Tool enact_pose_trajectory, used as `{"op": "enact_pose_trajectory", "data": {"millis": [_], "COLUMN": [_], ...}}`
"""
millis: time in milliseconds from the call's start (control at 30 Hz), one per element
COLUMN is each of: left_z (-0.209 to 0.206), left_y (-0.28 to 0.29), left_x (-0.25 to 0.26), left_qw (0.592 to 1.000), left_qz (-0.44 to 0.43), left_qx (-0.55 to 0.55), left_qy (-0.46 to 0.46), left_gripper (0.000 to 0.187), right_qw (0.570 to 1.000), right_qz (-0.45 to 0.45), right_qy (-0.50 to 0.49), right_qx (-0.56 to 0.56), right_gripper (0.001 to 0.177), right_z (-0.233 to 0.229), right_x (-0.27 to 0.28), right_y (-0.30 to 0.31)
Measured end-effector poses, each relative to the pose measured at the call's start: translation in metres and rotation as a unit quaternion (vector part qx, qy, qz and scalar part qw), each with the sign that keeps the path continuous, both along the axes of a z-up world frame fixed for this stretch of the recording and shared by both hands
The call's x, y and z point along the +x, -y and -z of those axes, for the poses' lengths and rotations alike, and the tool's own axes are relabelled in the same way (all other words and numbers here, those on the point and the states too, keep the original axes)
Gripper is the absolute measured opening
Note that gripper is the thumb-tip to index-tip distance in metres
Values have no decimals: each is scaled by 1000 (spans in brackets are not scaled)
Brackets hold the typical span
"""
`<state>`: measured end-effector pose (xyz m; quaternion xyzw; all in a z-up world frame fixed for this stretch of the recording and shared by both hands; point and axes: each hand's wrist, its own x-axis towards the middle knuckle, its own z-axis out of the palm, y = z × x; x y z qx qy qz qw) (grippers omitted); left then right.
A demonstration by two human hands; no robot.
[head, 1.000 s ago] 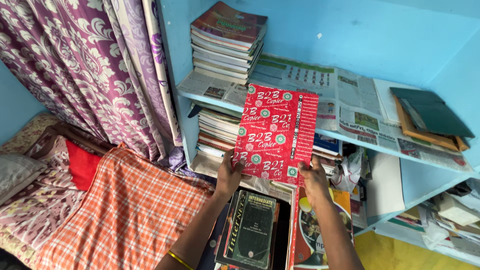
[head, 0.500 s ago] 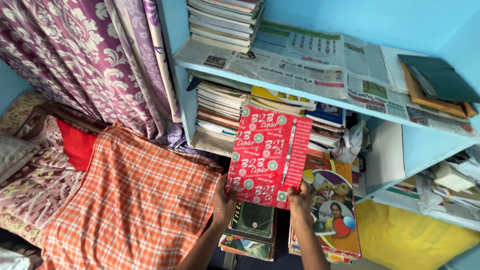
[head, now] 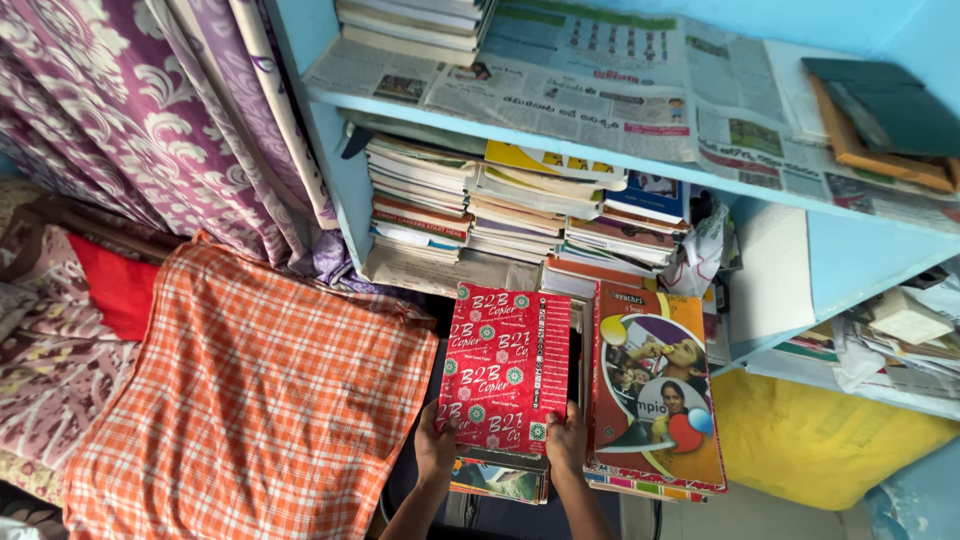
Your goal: The person removes books one by one from a cluttered bookshelf and stacks them on a lower surface. The person handles various textbooks and notebooks, placing them in a growing pile.
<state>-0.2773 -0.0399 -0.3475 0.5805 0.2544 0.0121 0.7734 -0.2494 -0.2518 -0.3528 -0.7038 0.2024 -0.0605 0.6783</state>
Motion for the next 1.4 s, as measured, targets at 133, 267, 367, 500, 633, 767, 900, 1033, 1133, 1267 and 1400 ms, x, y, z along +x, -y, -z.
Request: {"op": "enact_pose_trajectory", "data": {"millis": [133, 267, 367, 500, 633, 767, 900, 1033, 1133, 1267, 1400], "left_z": [28, 39, 49, 59, 67, 44, -6, -40, -63, -96, -139], "left_y": [5, 9, 12, 13, 10, 6, 17, 30, 33, 39, 38], "left_x": [-3, 5, 8, 15, 23, 32, 46, 64, 71, 80, 87], "left_qw": [1000, 999, 995, 992, 984, 881, 862, 870, 868, 859, 846], "left_qz": [-4, -18, -21, -19, 11, 99, 121, 106, 51, -6, -44], "left_qx": [12, 11, 0, -5, 56, 387, 446, 479, 482, 468, 454], "left_qy": [16, -49, -95, -123, -169, -255, -208, -48, 103, 207, 276], "left_gripper": [45, 49, 51, 54, 55, 41, 59, 56, 53, 47, 43], "right_qw": [991, 991, 988, 977, 966, 945, 889, 869, 877, 879, 880], "right_qz": [-1, -9, -11, -16, -28, -57, -114, -119, -137, -153, -160], "right_qy": [-88, -39, -50, -73, -124, -168, -22, 159, 195, 221, 279], "right_qx": [-103, -131, -143, -200, -225, -275, -443, -453, -417, -393, -349], "right_gripper": [14, 10, 10, 12, 29, 57, 75, 73, 73, 70, 66], "right_z": [25, 54, 63, 64, 57, 65, 74, 56, 21, -48, -127], "right_x": [0, 2, 4, 9, 17, 25, 36, 51, 62, 76, 85], "right_y": [0, 1, 0, -3, -4, 1, -8, -22, -33, -42, -51]}}
